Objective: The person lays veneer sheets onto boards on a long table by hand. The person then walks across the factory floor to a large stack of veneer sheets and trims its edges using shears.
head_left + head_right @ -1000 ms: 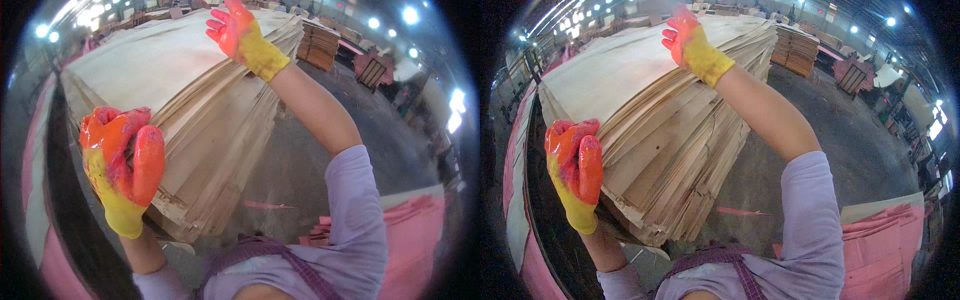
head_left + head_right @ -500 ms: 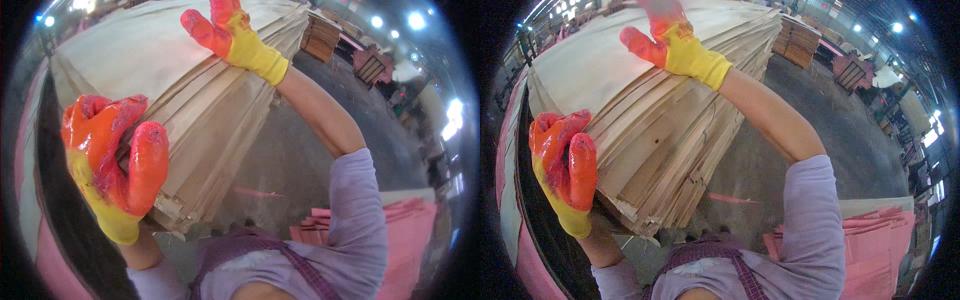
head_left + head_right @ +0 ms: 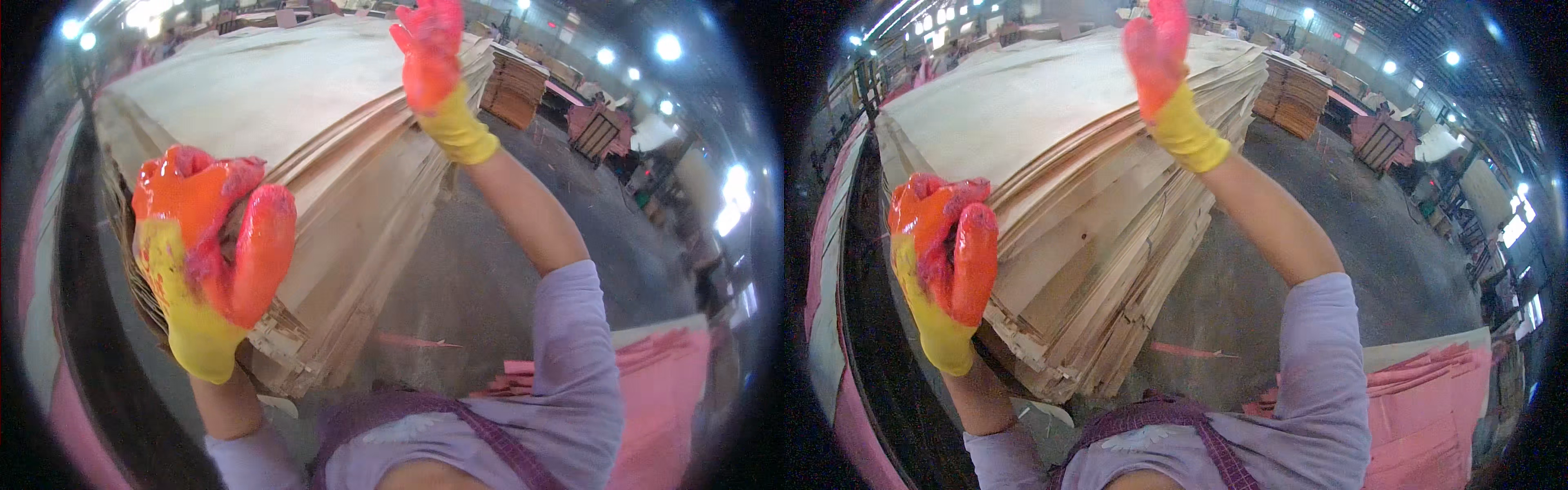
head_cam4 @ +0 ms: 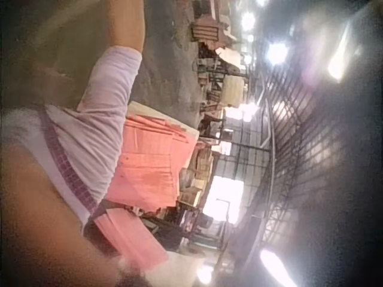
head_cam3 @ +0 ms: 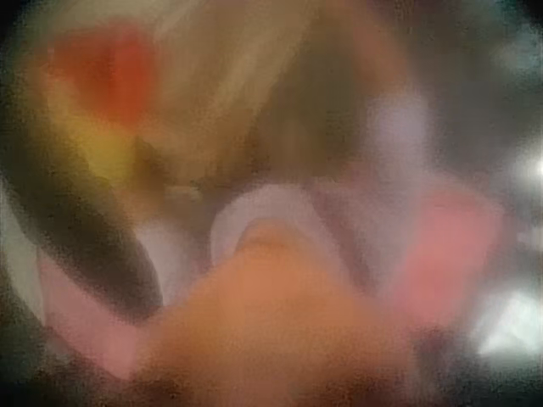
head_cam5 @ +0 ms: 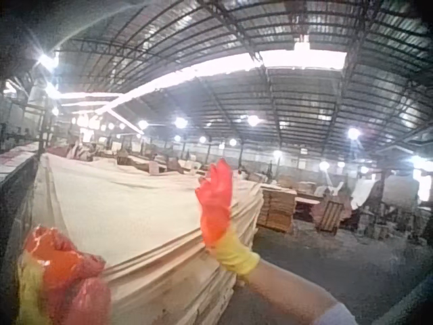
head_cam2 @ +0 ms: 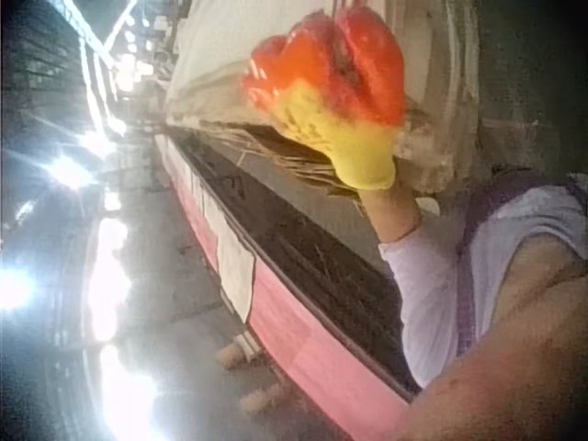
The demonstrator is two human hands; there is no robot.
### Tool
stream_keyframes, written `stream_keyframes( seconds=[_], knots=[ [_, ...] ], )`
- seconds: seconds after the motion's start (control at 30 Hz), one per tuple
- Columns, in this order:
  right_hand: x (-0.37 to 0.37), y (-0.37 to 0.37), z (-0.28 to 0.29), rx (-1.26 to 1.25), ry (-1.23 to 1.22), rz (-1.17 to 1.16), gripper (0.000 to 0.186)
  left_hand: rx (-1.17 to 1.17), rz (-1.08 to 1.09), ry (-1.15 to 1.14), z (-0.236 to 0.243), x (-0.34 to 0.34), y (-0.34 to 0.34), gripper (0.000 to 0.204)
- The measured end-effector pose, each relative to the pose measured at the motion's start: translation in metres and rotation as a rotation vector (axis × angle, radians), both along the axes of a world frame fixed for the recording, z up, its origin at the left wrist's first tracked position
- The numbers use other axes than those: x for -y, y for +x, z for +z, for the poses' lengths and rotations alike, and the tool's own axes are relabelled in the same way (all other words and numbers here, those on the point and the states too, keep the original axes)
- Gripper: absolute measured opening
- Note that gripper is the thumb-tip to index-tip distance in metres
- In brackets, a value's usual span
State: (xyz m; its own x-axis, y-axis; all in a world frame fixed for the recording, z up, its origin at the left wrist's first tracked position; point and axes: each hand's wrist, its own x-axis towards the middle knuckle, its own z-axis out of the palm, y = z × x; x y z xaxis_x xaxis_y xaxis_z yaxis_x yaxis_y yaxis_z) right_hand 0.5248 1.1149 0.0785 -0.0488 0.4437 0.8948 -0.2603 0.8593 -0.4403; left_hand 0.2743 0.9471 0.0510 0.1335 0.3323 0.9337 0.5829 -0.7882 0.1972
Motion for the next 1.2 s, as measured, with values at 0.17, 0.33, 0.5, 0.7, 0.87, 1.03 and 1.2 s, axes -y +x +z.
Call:
stream_keyframes(
  seconds=[0.17, 0.33, 0.5, 0.7, 0.87, 1.03, 1.2],
  knots=[
    [-0.005, -0.026, 0.004, 0.317, 0.526, -0.695, 0.066, -0.032, 0.039, 0.046, -0.003, 0.004, 0.003, 0.013],
    [-0.003, -0.035, 0.005, 0.486, 0.606, -0.747, 0.062, -0.083, 0.099, -0.032, 0.001, 0.01, 0.002, 0.014],
    [-0.044, -0.026, 0.005, 0.413, 0.359, -1.254, 0.053, -0.125, 0.067, 0.083, -0.001, 0.006, 0.006, 0.012],
    [-0.061, 0.002, 0.009, 0.861, -0.221, -1.135, 0.077, -0.114, 0.072, 0.089, -0.002, 0.0, -0.002, 0.016],
    [-0.053, 0.031, 0.021, 0.181, -0.771, 0.027, 0.045, 0.579, -0.926, -0.496, 0.019, 0.002, -0.082, 0.069],
    [-0.148, 0.122, 0.009, 0.493, 0.072, -0.393, 0.045, 0.813, -1.386, -0.218, 0.019, 0.014, -0.041, 0.085],
    [-0.136, 0.133, -0.024, -0.252, -0.464, 0.325, 0.051, 0.688, -1.317, 0.02, 0.017, 0.056, 0.013, 0.08]
  ],
)
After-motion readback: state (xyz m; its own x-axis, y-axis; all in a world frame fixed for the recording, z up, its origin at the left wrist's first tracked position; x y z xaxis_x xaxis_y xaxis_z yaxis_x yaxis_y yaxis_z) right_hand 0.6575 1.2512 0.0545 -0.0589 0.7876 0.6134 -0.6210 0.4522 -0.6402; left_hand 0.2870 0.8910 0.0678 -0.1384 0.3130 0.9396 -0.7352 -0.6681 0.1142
